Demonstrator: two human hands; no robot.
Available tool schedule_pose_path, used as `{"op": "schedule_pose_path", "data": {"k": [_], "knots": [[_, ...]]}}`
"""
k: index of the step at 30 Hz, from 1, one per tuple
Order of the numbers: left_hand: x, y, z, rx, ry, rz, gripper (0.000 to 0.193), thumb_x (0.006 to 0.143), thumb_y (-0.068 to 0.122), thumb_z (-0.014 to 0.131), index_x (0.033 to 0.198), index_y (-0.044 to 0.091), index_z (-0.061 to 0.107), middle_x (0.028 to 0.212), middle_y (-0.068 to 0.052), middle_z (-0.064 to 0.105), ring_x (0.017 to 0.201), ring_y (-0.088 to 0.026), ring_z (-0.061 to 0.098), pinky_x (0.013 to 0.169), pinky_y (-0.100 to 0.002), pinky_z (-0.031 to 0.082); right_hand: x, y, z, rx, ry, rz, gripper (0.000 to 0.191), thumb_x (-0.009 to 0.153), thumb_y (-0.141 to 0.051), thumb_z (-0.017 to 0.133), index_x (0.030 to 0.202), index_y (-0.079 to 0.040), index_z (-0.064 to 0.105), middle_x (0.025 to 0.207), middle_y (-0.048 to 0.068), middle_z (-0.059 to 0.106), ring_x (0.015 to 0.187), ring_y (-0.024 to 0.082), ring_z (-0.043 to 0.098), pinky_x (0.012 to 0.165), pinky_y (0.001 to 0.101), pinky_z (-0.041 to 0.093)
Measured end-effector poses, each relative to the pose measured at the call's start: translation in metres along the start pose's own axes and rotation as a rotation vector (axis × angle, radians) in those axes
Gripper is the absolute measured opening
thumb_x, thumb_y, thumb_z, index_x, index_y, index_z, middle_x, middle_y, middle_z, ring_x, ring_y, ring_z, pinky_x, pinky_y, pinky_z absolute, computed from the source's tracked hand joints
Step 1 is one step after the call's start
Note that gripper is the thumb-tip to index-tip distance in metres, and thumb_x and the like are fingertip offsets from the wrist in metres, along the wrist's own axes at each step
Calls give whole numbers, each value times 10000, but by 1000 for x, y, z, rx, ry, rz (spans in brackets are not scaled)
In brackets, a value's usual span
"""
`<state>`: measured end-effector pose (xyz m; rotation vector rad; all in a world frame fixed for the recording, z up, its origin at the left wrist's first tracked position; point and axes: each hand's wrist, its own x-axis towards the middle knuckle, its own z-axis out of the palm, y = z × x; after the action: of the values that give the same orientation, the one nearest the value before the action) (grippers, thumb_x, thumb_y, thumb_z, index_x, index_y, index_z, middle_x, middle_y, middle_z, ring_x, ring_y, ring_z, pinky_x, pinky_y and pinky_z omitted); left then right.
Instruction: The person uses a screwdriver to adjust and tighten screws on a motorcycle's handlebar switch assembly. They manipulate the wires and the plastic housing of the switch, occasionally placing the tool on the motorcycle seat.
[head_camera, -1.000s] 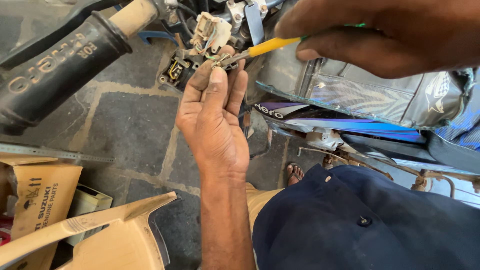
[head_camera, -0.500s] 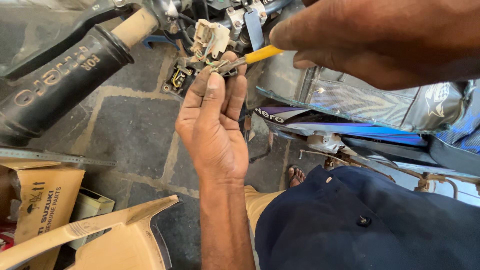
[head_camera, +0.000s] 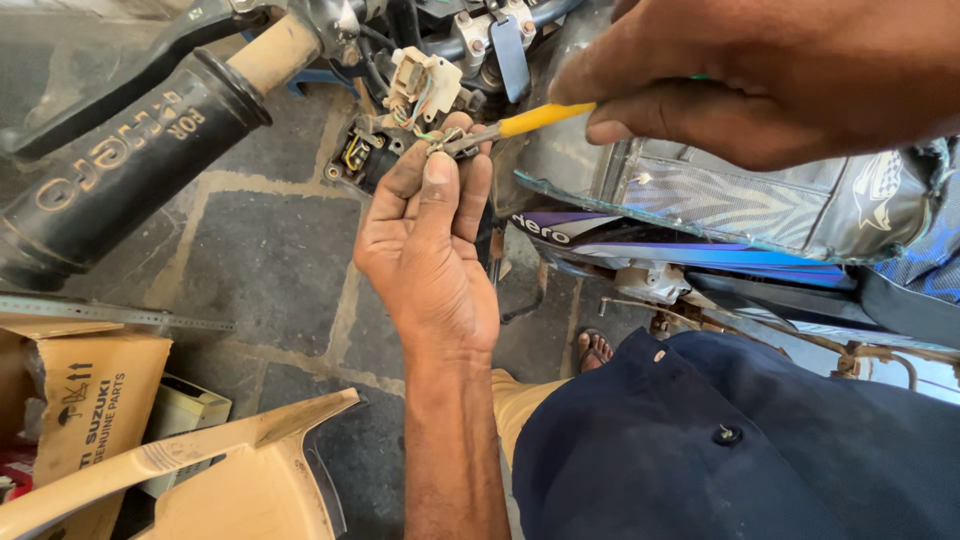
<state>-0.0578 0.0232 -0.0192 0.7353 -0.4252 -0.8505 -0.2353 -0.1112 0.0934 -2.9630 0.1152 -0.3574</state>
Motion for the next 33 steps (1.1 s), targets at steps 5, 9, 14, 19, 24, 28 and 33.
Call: {"op": "schedule_pose_path", "data": {"k": [5,9,14,19,24,28,33], "knots": [[0,-1,-1,0,5,15,160,1000,-24,650,1151,-77,640,1209,-219,721,1109,-290,731,985,-366,634,9,-22,-7,-85,-328,513,416,896,-357,695,1276,-195,747,737,32,765,596,149,693,549,318,565],[1,-3,1,17,13,20,151,998,-21,648,1139,-72,642,1215,-217,724,1116,-293,726,986,-371,637,22,-42,-18,-122,-501,761,428,915,-382,632,1326,-288,707,753,7,768,615,137,677,570,294,570],[3,-4,3,-57,9,-2,150,1005,-30,641,1149,-72,648,1212,-225,717,1125,-310,720,995,-375,625,20,-37,-20,-124,-436,677,387,940,-394,682,1303,-268,725,780,18,772,660,148,692,616,316,579],[2,-2,2,-107,13,-16,170,1010,-7,634,1165,-74,654,1227,-220,718,1135,-311,715,1016,-376,610,2,-24,-15,-42,-225,430,397,883,-314,752,1250,-165,769,765,76,772,632,201,725,598,389,570],[1,3,-1,-159,49,-9,199,998,6,638,1182,-66,667,1213,-227,722,1141,-289,715,1031,-364,613,-6,-21,-8,-4,-95,400,350,862,-276,769,1179,-130,779,808,102,776,622,201,717,566,389,559],[-1,1,1,-99,87,-1,186,986,-5,650,1166,-45,675,1186,-212,726,1101,-286,727,976,-351,613,-3,-20,-7,-2,-114,447,385,878,-257,740,1250,-161,761,852,94,783,633,197,702,561,378,564],[-1,0,2,41,164,84,155,944,-34,657,1097,-48,679,1122,-190,747,1004,-250,747,902,-334,640,4,-20,-7,-17,-72,248,407,855,-222,743,1250,-129,766,930,92,793,720,205,748,626,378,572]]}}
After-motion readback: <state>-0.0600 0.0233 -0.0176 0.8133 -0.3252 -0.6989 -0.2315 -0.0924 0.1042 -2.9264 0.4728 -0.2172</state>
